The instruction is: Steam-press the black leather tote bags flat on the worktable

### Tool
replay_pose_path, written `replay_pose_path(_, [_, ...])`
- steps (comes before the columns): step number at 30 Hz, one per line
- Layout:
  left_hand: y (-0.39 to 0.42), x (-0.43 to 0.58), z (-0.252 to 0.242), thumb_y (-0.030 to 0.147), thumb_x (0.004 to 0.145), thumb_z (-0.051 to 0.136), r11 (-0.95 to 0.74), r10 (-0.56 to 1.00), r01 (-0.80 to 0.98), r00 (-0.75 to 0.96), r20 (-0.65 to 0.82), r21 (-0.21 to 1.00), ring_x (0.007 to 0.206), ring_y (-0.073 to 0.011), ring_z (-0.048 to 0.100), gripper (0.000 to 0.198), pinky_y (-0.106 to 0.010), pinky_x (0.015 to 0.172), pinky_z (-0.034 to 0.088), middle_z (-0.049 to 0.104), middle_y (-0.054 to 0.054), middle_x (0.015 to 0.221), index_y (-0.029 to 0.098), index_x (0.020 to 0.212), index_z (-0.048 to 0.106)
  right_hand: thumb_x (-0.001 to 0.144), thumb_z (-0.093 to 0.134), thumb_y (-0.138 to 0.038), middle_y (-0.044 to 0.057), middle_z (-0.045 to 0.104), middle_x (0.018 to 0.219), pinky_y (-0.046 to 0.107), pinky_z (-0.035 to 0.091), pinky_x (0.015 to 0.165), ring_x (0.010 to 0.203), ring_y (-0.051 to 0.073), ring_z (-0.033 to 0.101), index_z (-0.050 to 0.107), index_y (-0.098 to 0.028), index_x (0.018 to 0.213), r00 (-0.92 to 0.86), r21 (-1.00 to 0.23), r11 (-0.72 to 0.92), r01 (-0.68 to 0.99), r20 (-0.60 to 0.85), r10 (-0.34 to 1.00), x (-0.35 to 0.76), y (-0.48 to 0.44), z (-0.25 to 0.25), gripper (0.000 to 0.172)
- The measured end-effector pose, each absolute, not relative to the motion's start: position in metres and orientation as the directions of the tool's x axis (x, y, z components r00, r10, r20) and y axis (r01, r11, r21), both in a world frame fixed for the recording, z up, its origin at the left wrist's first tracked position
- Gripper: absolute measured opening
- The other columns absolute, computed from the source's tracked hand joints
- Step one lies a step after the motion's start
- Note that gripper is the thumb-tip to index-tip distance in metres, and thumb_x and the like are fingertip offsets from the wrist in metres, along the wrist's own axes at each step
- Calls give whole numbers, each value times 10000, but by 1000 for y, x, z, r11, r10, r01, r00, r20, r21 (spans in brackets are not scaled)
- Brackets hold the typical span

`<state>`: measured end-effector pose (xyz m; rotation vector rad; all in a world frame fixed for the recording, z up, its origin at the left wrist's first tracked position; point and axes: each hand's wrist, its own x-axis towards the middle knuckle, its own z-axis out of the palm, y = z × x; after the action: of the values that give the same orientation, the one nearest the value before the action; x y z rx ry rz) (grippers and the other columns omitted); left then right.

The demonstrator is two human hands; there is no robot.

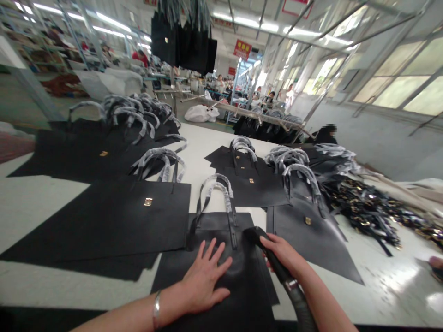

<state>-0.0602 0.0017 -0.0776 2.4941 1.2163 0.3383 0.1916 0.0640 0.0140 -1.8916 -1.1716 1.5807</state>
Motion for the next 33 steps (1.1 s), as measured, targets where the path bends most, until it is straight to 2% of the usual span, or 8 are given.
replay_pose_path(8, [6,-60,-75,652,796,491,-592,776,682,627,74,430,1396,-419,43,757,-681,1053,68,149,-142,1537,265,1426,329,822,602,-484,7,601,626,218,423,364,415,136,564,555,-169,1032,11,-695,-616,372,-660,751,199,70,26,381])
replay_pose_path(17, [6,-59,-73,654,820,445,-616,759,648,640,118,447,1401,-405,40,716,-662,1063,50,164,-138,1534,263,1413,348,839,591,-459,-43,575,625,226,460,429,456,123,563,506,-213,1205,141,-802,-480,355,-462,876,189,69,22,448])
replay_pose_path(25, [7,-32,-78,673,824,405,-664,706,570,691,154,484,1401,-403,33,727,-634,1075,22,187,-163,1521,227,1397,375,826,593,-469,-48,584,572,215,421,364,388,132,558,475,-199,1252,32,-726,-580,370,-614,789,193,17,31,518])
replay_pose_path(33, [5,-28,-77,676,831,388,-682,685,545,710,163,488,1402,-396,45,731,-619,1077,-4,192,-155,1521,222,1403,366,836,573,-469,-37,602,596,213,431,357,393,134,568,512,-206,1179,51,-707,-593,387,-625,779,187,33,15,436])
